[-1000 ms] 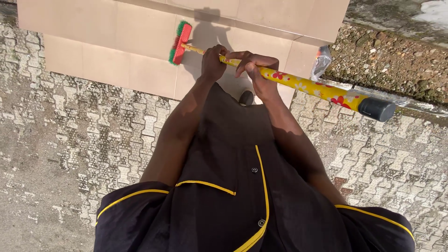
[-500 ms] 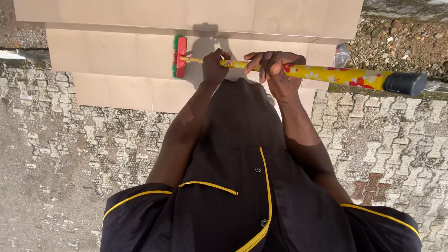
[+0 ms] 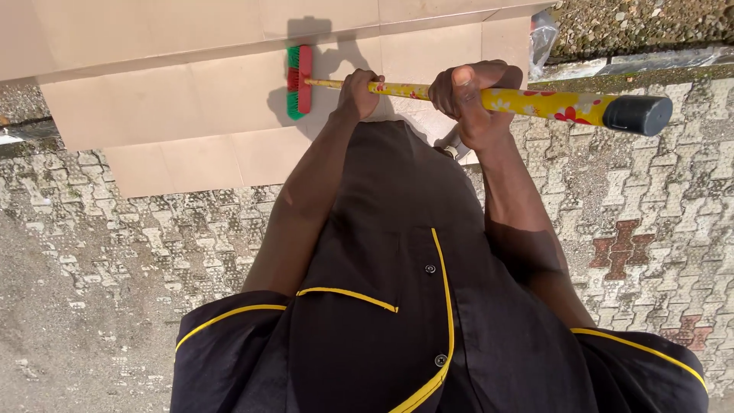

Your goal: Picking up trash and sweeping a set of outdoor steps.

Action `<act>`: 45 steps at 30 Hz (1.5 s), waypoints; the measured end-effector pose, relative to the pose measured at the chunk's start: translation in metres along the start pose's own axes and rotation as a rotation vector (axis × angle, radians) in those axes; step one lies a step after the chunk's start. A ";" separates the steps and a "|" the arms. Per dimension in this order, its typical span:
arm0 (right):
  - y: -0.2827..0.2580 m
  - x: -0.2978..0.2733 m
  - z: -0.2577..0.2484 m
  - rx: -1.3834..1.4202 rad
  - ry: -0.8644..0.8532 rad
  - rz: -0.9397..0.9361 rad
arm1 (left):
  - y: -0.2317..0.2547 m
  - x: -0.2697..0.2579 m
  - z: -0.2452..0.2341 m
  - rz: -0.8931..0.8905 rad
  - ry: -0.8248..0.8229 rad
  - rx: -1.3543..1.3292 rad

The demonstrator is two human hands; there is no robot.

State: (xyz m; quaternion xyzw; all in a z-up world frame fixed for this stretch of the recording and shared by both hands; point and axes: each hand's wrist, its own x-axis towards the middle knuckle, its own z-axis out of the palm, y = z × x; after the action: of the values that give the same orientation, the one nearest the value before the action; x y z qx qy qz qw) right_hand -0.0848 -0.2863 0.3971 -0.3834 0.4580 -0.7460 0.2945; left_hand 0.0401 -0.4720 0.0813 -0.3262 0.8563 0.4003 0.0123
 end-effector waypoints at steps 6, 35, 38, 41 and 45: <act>-0.038 -0.029 -0.091 -0.060 0.068 -0.033 | 0.081 0.020 0.089 0.148 0.081 -0.035; -0.237 -0.165 -0.296 -0.621 0.693 -0.324 | 0.455 0.029 0.281 0.635 -0.632 -0.234; -0.250 -0.179 -0.297 -0.559 0.709 -0.350 | 0.452 0.026 0.258 0.771 -0.483 -0.248; -0.240 -0.173 -0.308 -0.446 0.633 -0.364 | 0.427 0.035 0.243 0.802 -0.311 -0.194; -0.220 -0.130 -0.294 -0.295 0.520 -0.361 | 0.371 0.035 0.219 0.732 -0.180 -0.276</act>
State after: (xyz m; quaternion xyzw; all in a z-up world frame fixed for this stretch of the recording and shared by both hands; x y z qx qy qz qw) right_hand -0.2828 0.0403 0.4737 -0.2936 0.5453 -0.7847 -0.0273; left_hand -0.2509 -0.1669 0.1740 0.0384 0.8496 0.5163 -0.1002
